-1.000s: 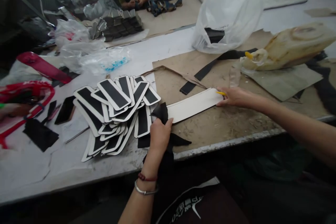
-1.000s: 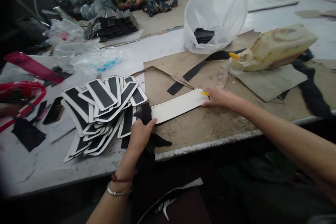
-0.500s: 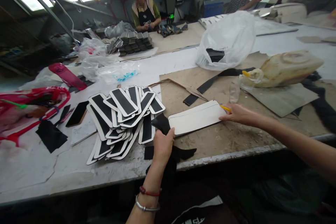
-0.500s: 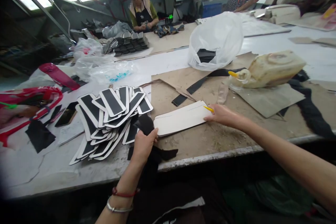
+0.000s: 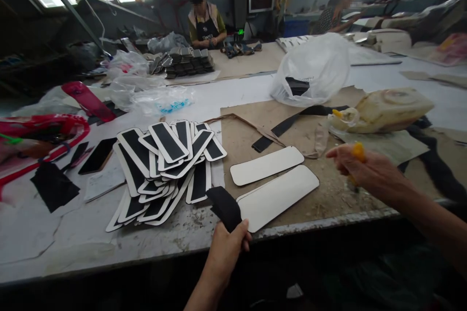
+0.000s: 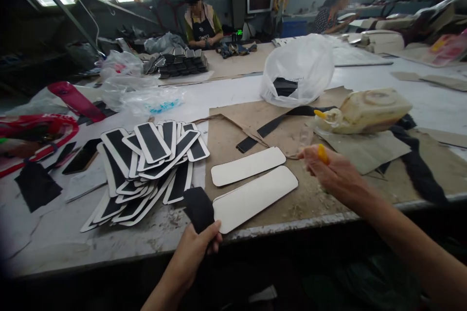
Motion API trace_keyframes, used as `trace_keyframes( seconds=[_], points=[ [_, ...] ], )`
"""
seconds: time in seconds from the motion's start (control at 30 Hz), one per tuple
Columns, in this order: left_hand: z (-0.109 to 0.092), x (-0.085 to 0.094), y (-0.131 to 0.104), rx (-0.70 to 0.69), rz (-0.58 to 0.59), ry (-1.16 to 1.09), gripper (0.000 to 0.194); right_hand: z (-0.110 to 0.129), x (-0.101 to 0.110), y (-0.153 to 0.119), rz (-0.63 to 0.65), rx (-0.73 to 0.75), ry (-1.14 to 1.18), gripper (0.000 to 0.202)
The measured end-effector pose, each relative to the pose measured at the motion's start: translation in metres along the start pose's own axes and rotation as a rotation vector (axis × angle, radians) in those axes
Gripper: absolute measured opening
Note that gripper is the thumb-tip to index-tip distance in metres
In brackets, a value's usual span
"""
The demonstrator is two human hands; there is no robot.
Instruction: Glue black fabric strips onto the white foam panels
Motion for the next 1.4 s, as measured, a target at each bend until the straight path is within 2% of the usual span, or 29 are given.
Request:
trace_keyframes(
  seconds=[0.07,0.13,0.23,0.33,0.43,0.53,0.63,0.87,1.03,1.1,1.2,1.3,1.4],
  points=[
    [0.008,-0.002,-0.002,0.026,0.011,0.031,0.038,0.014,0.001,-0.017,-0.027,-0.028,0.153,0.057],
    [0.013,-0.002,-0.002,0.040,0.012,0.020,0.038,0.027,-0.010,-0.031,-0.005,-0.072,0.267,0.060],
    [0.014,-0.001,-0.001,0.051,0.010,-0.017,0.040,0.046,-0.039,-0.044,0.046,-0.127,0.459,0.058],
    [0.011,0.001,0.000,0.070,0.014,-0.062,0.041,0.066,-0.073,-0.047,0.148,-0.100,0.650,0.051],
    [0.011,0.001,0.002,0.094,0.016,-0.093,0.039,0.073,-0.104,-0.048,0.269,-0.153,0.717,0.038],
    [0.014,0.002,0.003,0.112,0.008,-0.113,0.036,0.066,-0.121,-0.048,0.318,-0.196,0.668,0.031],
    [0.017,0.001,0.004,0.115,0.002,-0.131,0.036,0.050,-0.112,-0.043,0.204,-0.177,0.541,0.029],
    [0.022,0.002,0.006,0.086,-0.004,-0.129,0.038,0.015,-0.061,-0.028,-0.095,-0.048,0.120,0.025],
    [0.018,0.004,0.006,0.085,0.008,-0.071,0.040,0.011,-0.034,-0.023,-0.235,0.121,-0.087,0.020],
    [0.016,0.005,0.004,0.087,-0.006,-0.039,0.041,0.017,-0.033,-0.027,-0.242,0.222,-0.116,0.015],
    [0.017,0.006,0.003,0.104,-0.012,-0.017,0.043,0.029,-0.048,-0.040,-0.193,0.342,-0.154,0.010],
    [0.020,0.005,0.004,0.106,0.003,-0.010,0.044,0.042,-0.067,-0.056,-0.105,0.414,-0.161,0.009],
    [0.021,0.005,0.006,0.088,0.001,0.011,0.045,0.051,-0.072,-0.065,-0.055,0.467,-0.071,0.010]
  ],
)
Point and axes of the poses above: each hand's wrist, its own y-axis towards the middle knuckle, its own x-axis out of the back of the hand, z = x × y, the point moved 6 cm from there along y, towards the middle knuckle, and after that the axes turned 3 degrees about y, right-handed, at the moved point
